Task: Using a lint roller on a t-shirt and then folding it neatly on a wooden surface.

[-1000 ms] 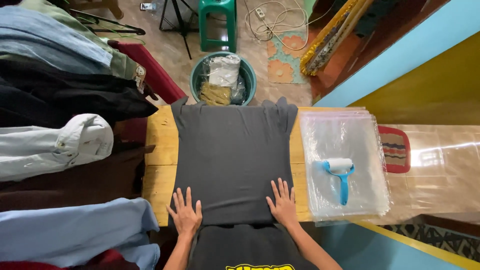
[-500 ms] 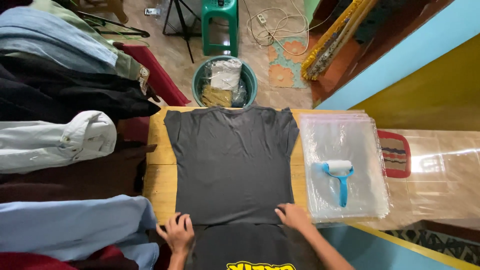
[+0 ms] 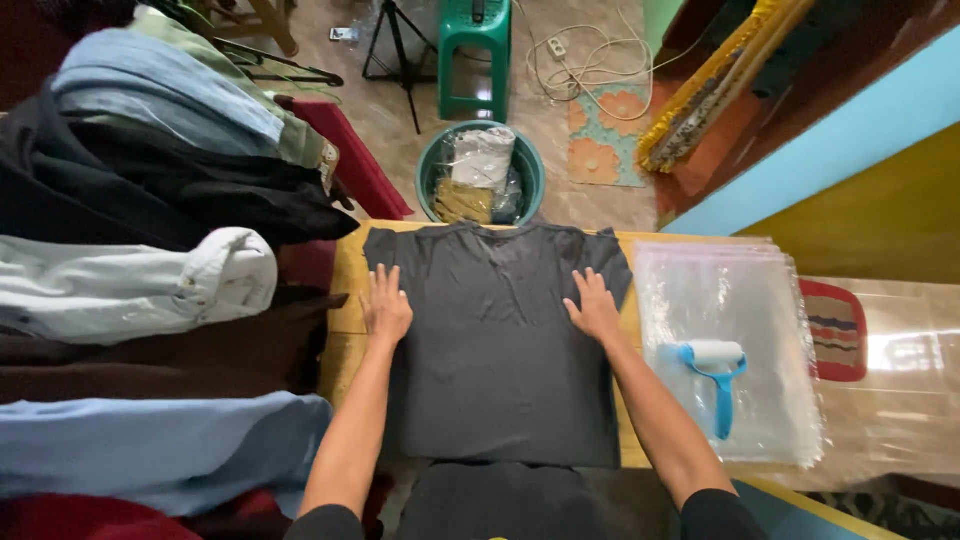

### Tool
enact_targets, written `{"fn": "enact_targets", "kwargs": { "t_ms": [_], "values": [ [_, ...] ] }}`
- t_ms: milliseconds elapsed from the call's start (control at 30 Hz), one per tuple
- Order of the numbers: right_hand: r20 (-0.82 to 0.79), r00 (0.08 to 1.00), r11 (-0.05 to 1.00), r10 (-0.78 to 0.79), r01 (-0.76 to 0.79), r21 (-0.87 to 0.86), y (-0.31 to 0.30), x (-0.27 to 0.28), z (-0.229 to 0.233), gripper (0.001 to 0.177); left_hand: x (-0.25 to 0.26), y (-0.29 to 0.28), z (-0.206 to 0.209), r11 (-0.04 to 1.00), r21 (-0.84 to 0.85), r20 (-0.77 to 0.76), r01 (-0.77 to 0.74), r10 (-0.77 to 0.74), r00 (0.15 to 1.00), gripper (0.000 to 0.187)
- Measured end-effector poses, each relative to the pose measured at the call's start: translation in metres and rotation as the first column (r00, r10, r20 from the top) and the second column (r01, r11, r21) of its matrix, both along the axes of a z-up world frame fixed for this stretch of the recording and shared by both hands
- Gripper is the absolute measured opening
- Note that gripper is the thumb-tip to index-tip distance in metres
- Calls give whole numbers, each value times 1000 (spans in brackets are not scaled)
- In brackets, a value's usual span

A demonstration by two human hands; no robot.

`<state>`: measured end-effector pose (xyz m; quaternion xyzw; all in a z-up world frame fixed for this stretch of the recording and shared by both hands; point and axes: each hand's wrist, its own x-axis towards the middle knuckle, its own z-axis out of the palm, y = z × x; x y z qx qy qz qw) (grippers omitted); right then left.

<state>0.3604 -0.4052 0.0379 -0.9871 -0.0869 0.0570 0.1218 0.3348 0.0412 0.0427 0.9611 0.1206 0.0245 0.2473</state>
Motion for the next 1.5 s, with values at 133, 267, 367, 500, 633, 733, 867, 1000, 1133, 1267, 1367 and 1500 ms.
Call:
{"fn": "enact_targets", "kwargs": {
  "t_ms": [133,267,367,500,633,733,867,1000,1133,1267,1367,1500],
  "values": [
    [-262,943,974,-203,167,-154,4,5,-19,90,0,20,-13,990,140,-318,14,32,947,65],
    [-346,885,944,-311,245,-223,12,11,-17,97,-4,34,-31,964,113,-424,-242,267,865,88],
    [-373,870,938,-322,240,-251,13,16,-16,98,0,30,-17,924,68,-272,-377,380,884,100],
    [-394,864,939,-313,219,-267,8,20,-31,101,25,35,-12,822,-264,-136,-504,486,863,85],
    [-426,844,934,-326,218,-284,8,23,-25,102,75,63,-90,760,-253,-120,-598,589,799,53],
    [-459,829,937,-321,205,-284,7,22,-18,105,94,76,-118,722,-181,-80,-668,666,742,21],
    [-463,816,927,-345,220,-303,8,24,-26,107,111,74,-109,650,-362,-63,-668,698,713,10],
    [-456,814,920,-360,229,-317,9,23,-33,106,124,91,-119,474,-513,-183,-715,753,632,15],
    [-467,799,913,-379,240,-330,13,24,-21,101,131,102,-115,453,-566,-206,-689,731,650,42],
    [-509,781,922,-362,218,-320,14,23,-17,102,117,112,-110,712,-328,-236,-621,575,783,59],
    [-512,774,919,-372,230,-321,9,30,-36,104,80,95,-54,751,-251,-217,-611,572,791,77],
    [-530,752,914,-392,256,-314,11,31,-40,102,89,115,-102,726,-271,-358,-632,534,766,94]
  ]
}}
